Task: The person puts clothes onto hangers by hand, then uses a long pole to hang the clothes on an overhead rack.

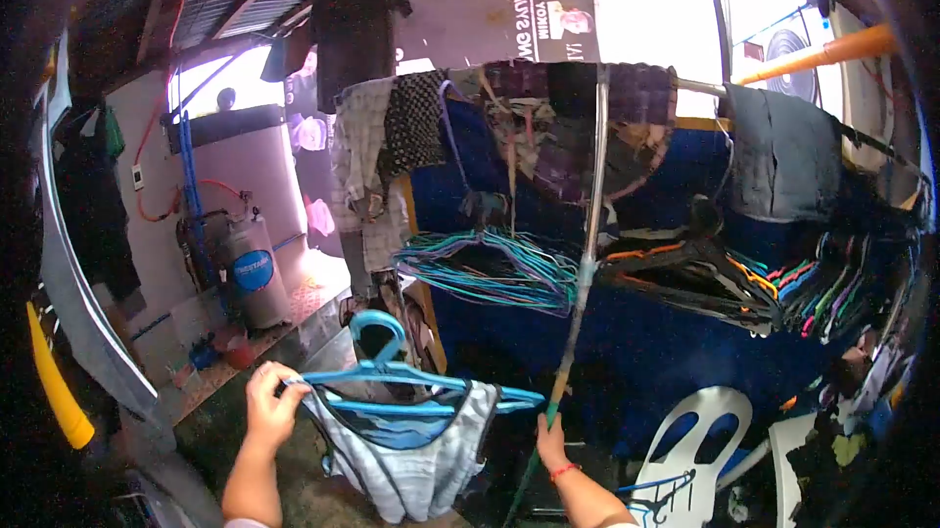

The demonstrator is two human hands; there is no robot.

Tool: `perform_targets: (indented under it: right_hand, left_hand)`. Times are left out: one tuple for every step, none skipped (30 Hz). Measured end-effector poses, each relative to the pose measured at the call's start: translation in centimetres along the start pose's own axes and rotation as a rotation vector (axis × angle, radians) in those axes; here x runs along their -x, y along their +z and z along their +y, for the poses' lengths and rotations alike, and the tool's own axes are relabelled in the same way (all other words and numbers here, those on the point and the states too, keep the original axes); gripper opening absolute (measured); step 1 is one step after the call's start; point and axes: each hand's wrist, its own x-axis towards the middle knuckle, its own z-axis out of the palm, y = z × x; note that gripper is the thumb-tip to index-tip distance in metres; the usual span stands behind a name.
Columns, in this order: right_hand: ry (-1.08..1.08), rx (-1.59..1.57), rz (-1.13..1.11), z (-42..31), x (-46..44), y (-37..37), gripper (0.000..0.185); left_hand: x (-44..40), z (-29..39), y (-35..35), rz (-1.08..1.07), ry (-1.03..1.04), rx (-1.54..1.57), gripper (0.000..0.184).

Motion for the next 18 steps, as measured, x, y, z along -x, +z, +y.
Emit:
perform_targets:
  right_hand:
    - [0.022,-0.094,-0.052,-2.1,1.8,-0.5,0.025]
    - [0.049,-0.187,-0.101,-4.2,3.6,-1.1,0.027]
    - [0.082,-0.275,-0.156,-5.3,4.9,-1.5,0.029]
    - [0.021,-0.262,-0.218,-5.9,6.3,-2.3,0.031]
    - [-0.033,-0.247,-0.285,-5.9,8.0,-3.2,0.032]
    - [-0.083,-0.232,-0.357,-5.4,9.5,-4.2,0.033]
    - [-0.116,-0.234,-0.442,-3.5,10.3,-5.3,0.029]
    - [-0.131,-0.156,-0.436,-4.2,11.7,-6.0,0.039]
    - [-0.154,-0.081,-0.427,-7.1,13.8,-6.4,0.052]
    - [-0.183,-0.009,-0.414,-9.1,15.6,-6.8,0.065]
    - [-0.161,-0.085,-0.464,-9.4,17.0,-7.0,0.066]
    - [-0.020,-0.116,-0.571,-4.3,17.8,-8.4,0.052]
    - [0.003,-0.042,-0.578,-3.0,19.5,-9.1,0.051]
    - [0.008,0.038,-0.565,-3.2,21.0,-9.4,0.050]
    - [0.028,0.101,-0.557,-3.5,22.6,-9.6,0.048]
    - [0.050,0.142,-0.556,-3.5,23.8,-9.9,0.047]
    - [0.067,0.171,-0.556,-3.5,24.6,-10.0,0.046]
    - [0.083,0.202,-0.557,-3.3,25.6,-10.2,0.045]
  left_hand:
    - [-1.1,-0.8,-0.9,0.040,-0.004,-0.017,0.015]
    - [-2.2,-1.6,-1.9,0.079,-0.012,-0.032,0.014]
    - [-3.7,-2.4,-2.8,0.092,-0.002,0.025,0.015]
    - [-5.3,-3.1,-3.7,0.102,-0.001,0.080,0.015]
    - [-6.9,-4.0,-4.2,0.141,0.010,0.113,0.017]
    - [-8.6,-4.6,-5.1,0.181,0.018,0.143,0.018]
    - [-10.3,-4.2,-6.2,0.183,-0.002,0.103,0.019]
    - [-11.9,-4.3,-6.9,0.195,-0.059,0.079,0.021]
    - [-13.6,-4.4,-7.7,0.214,-0.035,0.047,0.022]
    - [-15.1,-4.7,-8.4,0.235,-0.005,0.016,0.024]
    - [-16.5,-4.7,-9.1,0.226,-0.017,0.011,0.023]
    - [-17.8,-4.6,-9.7,0.216,-0.023,0.007,0.023]
    - [-18.9,-4.7,-10.1,0.230,-0.015,0.021,0.023]
    - [-19.8,-4.6,-10.4,0.241,-0.004,0.036,0.023]
    - [-20.4,-4.1,-10.8,0.247,-0.036,0.033,0.024]
    - [-21.4,-4.4,-11.1,0.308,0.050,0.014,0.033]
    - [-22.0,-4.7,-11.5,0.299,0.039,-0.001,0.034]
    - [-22.4,-4.1,-11.8,0.288,0.027,-0.014,0.035]
